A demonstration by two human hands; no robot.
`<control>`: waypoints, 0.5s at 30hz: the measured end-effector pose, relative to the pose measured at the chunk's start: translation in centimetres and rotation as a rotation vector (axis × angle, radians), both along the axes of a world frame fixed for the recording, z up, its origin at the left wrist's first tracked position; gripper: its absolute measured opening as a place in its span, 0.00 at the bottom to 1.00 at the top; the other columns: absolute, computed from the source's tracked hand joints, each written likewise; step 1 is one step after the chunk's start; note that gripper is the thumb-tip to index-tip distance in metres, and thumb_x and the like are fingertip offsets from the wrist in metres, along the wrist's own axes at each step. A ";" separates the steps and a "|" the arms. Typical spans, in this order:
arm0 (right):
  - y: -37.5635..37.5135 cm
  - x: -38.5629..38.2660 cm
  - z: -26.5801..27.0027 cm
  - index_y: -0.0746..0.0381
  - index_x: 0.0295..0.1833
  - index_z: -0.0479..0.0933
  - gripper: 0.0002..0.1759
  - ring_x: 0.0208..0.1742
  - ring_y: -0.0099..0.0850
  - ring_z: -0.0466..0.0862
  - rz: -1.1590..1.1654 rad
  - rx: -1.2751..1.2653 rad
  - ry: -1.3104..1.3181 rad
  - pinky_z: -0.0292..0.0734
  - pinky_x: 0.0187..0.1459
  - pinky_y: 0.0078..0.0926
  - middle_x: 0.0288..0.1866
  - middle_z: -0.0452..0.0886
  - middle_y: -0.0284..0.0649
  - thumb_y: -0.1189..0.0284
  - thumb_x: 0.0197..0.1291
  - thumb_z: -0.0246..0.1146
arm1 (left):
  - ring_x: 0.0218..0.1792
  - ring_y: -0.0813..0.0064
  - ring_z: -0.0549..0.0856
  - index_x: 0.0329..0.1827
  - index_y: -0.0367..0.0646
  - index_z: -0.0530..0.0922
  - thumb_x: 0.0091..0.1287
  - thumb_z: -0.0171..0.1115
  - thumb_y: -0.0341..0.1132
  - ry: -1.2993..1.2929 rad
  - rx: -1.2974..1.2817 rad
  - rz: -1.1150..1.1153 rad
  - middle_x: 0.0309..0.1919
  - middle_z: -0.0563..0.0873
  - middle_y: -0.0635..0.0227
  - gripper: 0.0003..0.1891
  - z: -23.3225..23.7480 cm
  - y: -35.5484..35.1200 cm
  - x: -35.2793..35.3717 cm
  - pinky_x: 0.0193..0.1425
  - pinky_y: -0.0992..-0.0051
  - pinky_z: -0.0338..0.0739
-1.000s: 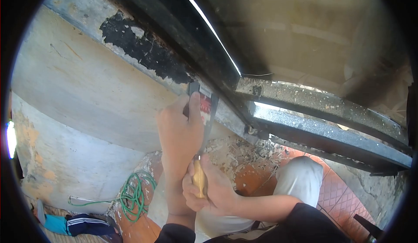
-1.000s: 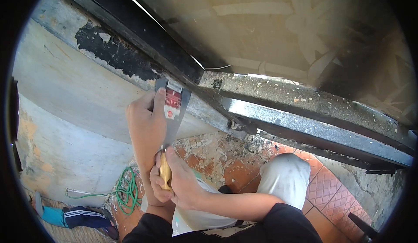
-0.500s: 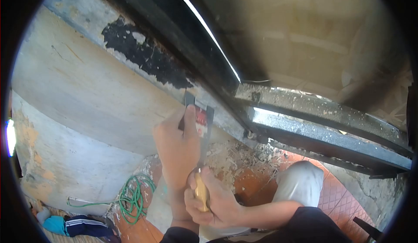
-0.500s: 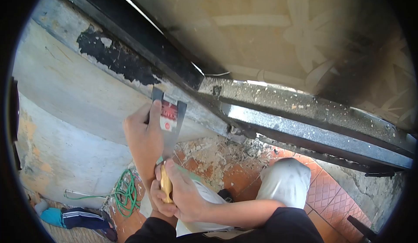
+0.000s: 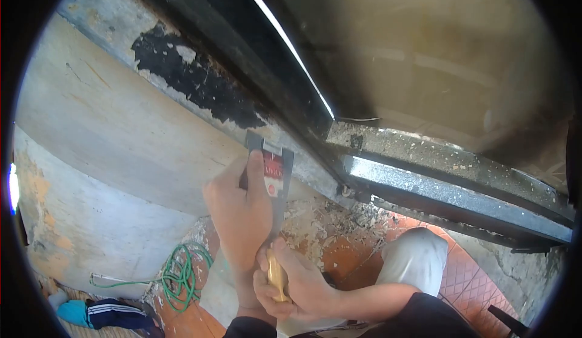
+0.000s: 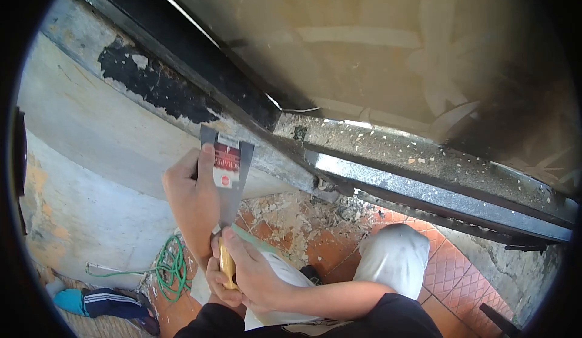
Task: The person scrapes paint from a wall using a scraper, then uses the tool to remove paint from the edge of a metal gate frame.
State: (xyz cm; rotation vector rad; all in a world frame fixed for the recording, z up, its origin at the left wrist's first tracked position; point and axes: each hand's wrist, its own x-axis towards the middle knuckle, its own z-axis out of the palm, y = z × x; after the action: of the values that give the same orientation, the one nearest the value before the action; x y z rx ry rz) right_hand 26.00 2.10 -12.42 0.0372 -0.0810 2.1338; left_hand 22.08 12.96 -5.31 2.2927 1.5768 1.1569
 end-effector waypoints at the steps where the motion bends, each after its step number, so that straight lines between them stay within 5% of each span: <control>1: -0.1 -0.1 -0.1 0.55 0.47 0.63 0.26 0.13 0.26 0.62 0.011 -0.010 0.002 0.55 0.16 0.20 0.25 0.66 0.37 0.44 0.77 0.34 | 0.12 0.66 0.74 0.22 0.34 0.76 0.72 0.57 0.36 0.013 -0.001 -0.004 0.12 0.75 0.56 0.19 0.1 0.1 0.1 0.21 0.65 0.63; 15: -0.8 -1.1 -0.4 0.54 0.47 0.63 0.26 0.12 0.26 0.61 -0.024 -0.064 0.020 0.55 0.15 0.22 0.23 0.66 0.38 0.44 0.77 0.33 | 0.13 0.55 0.73 0.21 0.34 0.74 0.72 0.57 0.35 0.026 0.068 -0.098 0.12 0.75 0.55 0.19 -0.6 0.4 -0.4 0.21 0.64 0.63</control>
State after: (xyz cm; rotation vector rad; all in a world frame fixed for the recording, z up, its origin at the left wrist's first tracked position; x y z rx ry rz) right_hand 24.93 1.31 -12.83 0.0196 -0.0016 2.1105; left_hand 21.66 13.34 -5.94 2.4070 1.4371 1.1798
